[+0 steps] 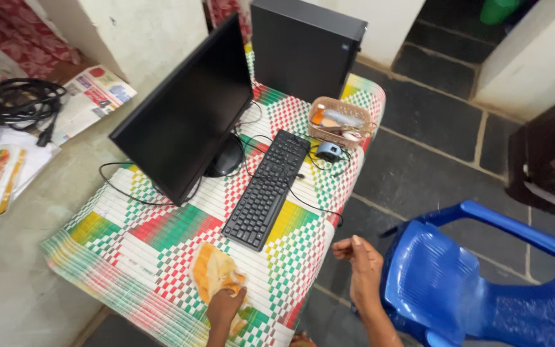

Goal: The person organizes a cluttered desk by moving cables, notebooks, and papers aside. They then wipe the monitor screen, keyboard, and table surface with a cloth, and reposition the keyboard and monitor.

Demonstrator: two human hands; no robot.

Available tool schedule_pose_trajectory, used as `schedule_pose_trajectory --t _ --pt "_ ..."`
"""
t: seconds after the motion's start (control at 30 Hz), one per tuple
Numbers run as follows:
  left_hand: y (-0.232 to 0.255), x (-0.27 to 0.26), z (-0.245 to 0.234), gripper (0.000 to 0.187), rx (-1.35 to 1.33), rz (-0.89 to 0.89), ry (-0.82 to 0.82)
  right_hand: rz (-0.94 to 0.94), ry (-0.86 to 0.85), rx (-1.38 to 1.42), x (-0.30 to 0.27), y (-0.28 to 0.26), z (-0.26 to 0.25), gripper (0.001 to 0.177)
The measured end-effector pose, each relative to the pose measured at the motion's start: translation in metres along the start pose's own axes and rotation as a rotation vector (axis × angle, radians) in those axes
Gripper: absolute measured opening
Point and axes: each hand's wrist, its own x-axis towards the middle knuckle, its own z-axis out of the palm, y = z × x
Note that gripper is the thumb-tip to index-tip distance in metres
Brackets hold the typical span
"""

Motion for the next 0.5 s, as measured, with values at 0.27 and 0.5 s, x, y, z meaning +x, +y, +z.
schedule_pose_trajectory --t 0.27,0.5 --pt "-0.006 -0.019 0.003 0.070 -0.031 0.008 -0.064 0.039 -0.101 0.045 -0.002 0.020 0.028 0.041" --pt "-0.003 -0.036 0.004 0.068 -0.151 -0.108 0.032 0.117 -0.342 0.043 0.030 0.030 0.054 0.045"
